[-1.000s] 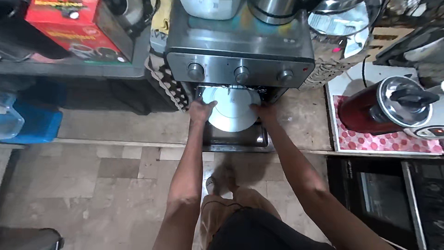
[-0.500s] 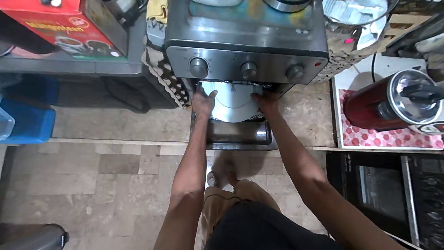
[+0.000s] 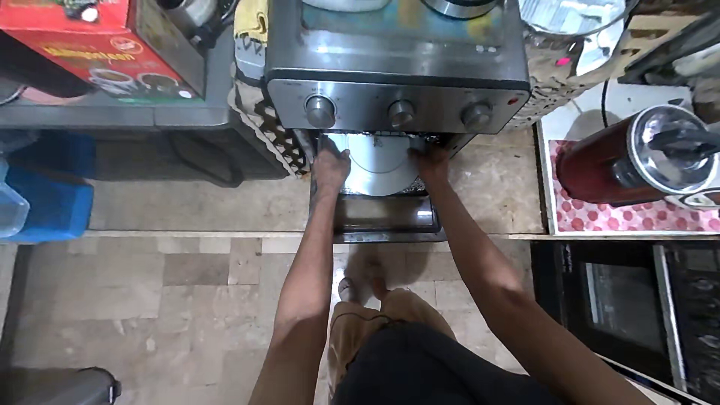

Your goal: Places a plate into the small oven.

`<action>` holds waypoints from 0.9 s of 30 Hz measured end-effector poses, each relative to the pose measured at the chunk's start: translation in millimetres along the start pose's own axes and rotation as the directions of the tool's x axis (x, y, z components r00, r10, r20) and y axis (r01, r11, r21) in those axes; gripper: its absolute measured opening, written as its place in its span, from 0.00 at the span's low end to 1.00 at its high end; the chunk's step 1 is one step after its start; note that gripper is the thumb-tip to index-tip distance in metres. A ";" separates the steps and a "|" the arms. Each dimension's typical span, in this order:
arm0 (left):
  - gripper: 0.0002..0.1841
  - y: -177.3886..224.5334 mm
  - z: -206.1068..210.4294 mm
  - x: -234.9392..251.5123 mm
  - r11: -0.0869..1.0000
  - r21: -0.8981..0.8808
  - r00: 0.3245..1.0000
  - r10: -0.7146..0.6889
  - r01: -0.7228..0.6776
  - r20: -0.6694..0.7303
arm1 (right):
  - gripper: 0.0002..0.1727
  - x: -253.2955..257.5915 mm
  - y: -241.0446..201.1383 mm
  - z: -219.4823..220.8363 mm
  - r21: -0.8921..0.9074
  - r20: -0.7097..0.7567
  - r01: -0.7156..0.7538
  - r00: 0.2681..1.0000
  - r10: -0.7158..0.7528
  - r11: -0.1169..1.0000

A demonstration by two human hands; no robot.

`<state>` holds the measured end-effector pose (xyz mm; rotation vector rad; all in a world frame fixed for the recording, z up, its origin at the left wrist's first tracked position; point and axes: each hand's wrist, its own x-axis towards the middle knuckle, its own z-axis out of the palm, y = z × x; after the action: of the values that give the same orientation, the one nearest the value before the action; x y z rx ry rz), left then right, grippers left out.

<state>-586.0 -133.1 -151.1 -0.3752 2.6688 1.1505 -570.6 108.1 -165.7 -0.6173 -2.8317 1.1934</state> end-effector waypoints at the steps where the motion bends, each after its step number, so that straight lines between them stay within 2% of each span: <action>1: 0.32 -2.3 -3.6 -4.0 0.999 -0.005 0.999 0.039 -0.039 -0.007 | 0.32 -2.6 -1.1 -2.2 -0.019 0.013 0.001 1.000 0.000 1.000; 5: 0.28 -40.2 -15.0 -45.7 0.964 -0.100 0.961 0.230 -0.247 -0.156 | 0.35 -40.7 8.5 -20.5 -0.005 -0.005 0.069 0.998 -0.069 0.998; 7: 0.24 -78.7 -17.3 -87.7 0.933 -0.220 0.939 0.224 -0.284 -0.261 | 0.33 -75.0 30.1 -33.3 0.011 -0.023 0.102 0.995 -0.102 0.995; 9: 0.23 -127.9 -5.7 -133.1 0.901 -0.379 0.939 0.081 -0.213 -0.334 | 0.31 -115.7 63.5 -45.3 0.052 -0.037 0.079 0.996 -0.077 0.996; 10: 0.22 -152.2 7.3 -146.7 0.872 -0.469 0.935 -0.037 -0.142 -0.352 | 0.31 -133.8 83.8 -46.9 0.068 -0.060 0.033 0.998 -0.029 0.997; 11: 0.22 -170.7 21.2 -157.5 0.832 -0.553 0.933 -0.163 -0.045 -0.321 | 0.29 -146.4 103.3 -45.1 0.076 -0.097 -0.010 0.995 0.017 0.997; 13: 0.21 -183.4 43.4 -177.0 0.713 -0.684 0.941 -0.318 0.156 -0.116 | 0.24 -162.8 126.6 -39.0 0.097 -0.147 -0.067 0.986 0.081 0.993; 15: 0.17 -178.7 57.3 -190.2 0.618 -0.728 0.940 -0.324 0.298 0.110 | 0.20 -165.7 124.4 -34.3 0.186 -0.089 -0.117 0.987 0.135 0.976; 16: 0.13 -175.5 61.5 -194.7 0.614 -0.714 0.936 -0.301 0.337 0.183 | 0.19 -163.6 116.7 -33.1 0.272 -0.005 -0.175 0.983 0.183 0.946; 17: 0.10 -170.6 63.3 -197.2 0.638 -0.685 0.936 -0.269 0.351 0.229 | 0.18 -159.9 105.7 -32.5 0.381 0.092 -0.260 0.966 0.243 0.887; 19: 0.12 -156.5 59.6 -199.0 0.680 -0.660 0.944 -0.160 0.318 0.290 | 0.17 -144.4 83.4 -26.6 0.562 0.233 -0.426 0.904 0.358 0.710; 20: 0.13 -145.5 55.2 -198.4 0.656 -0.685 0.943 -0.139 0.316 0.301 | 0.17 -136.5 75.4 -22.0 0.613 0.285 -0.478 0.876 0.388 0.629; 24: 0.22 -97.9 32.6 -176.6 0.388 -0.827 0.913 -0.143 0.406 0.381 | 0.14 -119.2 57.1 -6.5 0.706 0.411 -0.575 0.808 0.422 0.414; 27: 0.28 -74.6 24.7 -141.8 0.256 -0.876 0.912 -0.126 0.409 0.389 | 0.14 -110.7 47.5 0.9 0.725 0.435 -0.592 0.790 0.431 0.352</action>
<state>-426.2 -143.3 -177.3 -0.7585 1.2580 2.3499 -451.8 97.8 -183.2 -1.3747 -1.6659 2.5462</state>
